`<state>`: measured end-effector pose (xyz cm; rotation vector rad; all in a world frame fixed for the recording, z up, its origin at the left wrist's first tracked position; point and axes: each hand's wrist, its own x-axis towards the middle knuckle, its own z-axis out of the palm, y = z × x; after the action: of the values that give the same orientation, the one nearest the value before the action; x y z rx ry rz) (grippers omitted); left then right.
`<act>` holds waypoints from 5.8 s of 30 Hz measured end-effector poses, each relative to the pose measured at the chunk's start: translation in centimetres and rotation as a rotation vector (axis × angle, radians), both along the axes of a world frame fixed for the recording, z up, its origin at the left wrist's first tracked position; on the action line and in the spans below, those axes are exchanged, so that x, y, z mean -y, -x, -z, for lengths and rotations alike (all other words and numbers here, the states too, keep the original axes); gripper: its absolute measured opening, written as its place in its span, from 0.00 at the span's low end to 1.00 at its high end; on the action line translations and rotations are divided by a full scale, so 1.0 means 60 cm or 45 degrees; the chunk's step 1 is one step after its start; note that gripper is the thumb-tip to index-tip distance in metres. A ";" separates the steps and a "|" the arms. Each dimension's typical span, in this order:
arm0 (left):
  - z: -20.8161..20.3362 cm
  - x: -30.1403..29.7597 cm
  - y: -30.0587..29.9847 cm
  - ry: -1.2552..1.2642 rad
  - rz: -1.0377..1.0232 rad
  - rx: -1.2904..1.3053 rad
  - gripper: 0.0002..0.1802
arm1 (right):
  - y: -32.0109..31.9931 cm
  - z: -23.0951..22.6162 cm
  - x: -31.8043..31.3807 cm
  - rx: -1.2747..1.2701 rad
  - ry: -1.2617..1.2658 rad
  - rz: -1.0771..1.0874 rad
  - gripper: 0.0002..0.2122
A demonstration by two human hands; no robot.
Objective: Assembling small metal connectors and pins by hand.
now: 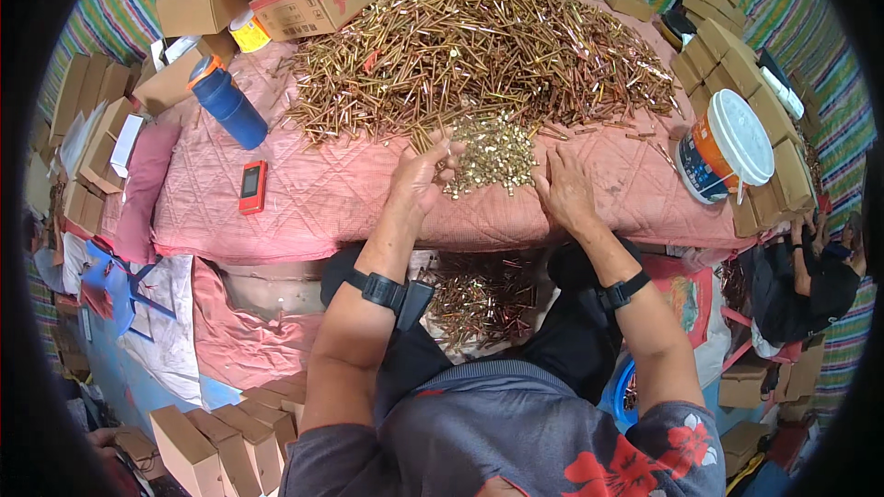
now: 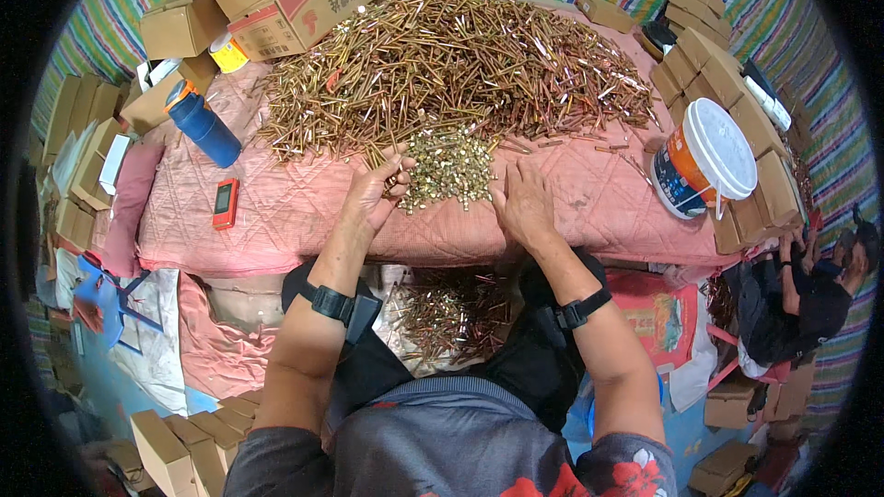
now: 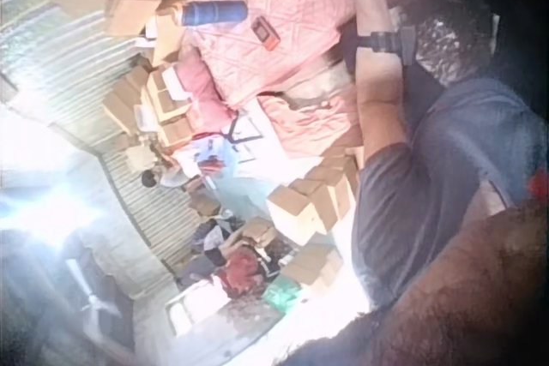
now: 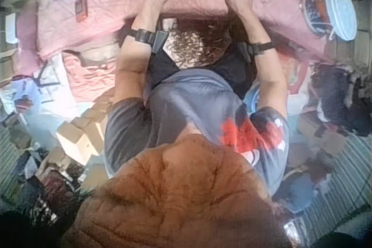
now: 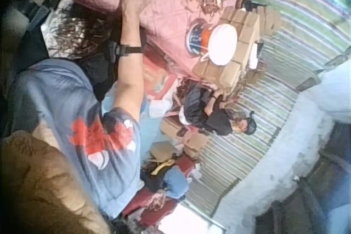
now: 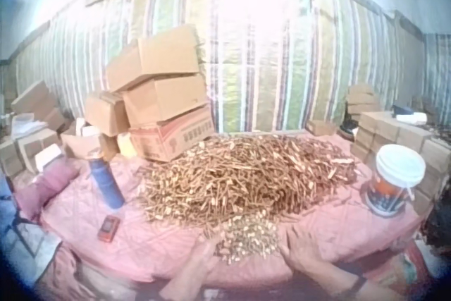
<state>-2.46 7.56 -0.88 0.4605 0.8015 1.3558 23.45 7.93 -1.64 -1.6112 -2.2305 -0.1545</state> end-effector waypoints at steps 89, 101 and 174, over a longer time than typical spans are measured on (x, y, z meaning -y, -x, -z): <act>-0.024 0.026 -0.032 -0.073 0.384 -0.223 0.05 | 0.047 -0.036 0.007 -0.935 0.664 -0.601 0.03; -0.019 0.033 -0.029 -0.093 0.534 -0.324 0.06 | 0.049 -0.041 -0.005 -1.809 0.938 -0.460 0.05; -0.008 0.041 -0.034 -0.266 0.520 -0.622 0.11 | 0.037 -0.050 -0.011 -1.790 1.095 -0.475 0.04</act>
<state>-0.43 5.09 -0.40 1.0878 0.9006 0.9543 21.22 8.58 1.37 -0.8981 -1.3172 1.6467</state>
